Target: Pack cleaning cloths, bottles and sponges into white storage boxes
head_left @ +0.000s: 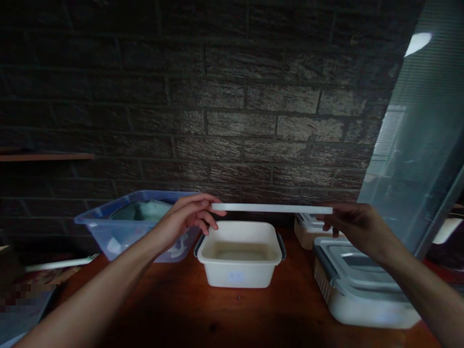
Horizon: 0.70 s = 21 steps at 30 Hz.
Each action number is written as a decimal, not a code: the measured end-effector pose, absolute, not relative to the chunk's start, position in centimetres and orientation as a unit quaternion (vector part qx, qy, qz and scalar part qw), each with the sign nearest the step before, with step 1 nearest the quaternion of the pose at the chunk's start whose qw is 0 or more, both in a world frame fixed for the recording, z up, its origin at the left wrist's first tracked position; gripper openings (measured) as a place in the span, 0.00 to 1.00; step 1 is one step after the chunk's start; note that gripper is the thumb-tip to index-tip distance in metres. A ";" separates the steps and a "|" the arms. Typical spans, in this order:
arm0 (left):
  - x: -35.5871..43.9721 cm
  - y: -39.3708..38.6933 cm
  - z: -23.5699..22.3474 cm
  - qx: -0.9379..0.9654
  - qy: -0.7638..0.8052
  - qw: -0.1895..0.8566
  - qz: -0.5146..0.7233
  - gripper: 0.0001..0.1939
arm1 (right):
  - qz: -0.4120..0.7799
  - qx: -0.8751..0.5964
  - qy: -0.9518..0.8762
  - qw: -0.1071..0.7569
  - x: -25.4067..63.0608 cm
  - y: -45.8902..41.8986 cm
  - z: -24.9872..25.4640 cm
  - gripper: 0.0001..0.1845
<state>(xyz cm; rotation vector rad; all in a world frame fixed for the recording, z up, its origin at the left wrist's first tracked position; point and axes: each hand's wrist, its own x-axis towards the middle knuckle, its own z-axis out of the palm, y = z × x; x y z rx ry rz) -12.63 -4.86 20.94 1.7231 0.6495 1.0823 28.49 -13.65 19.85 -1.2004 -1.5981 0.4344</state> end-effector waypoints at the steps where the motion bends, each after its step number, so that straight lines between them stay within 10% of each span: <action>1: -12.5 -4.9 20.6 0.697 0.273 0.489 0.449 0.17 | 0.205 -0.496 -0.662 0.523 28.7 -13.8 19.6 0.21; 21: -3.4 -4.2 16.2 0.757 0.286 0.431 0.400 0.22 | 0.372 -0.497 -0.508 0.598 34.9 -13.6 15.9 0.38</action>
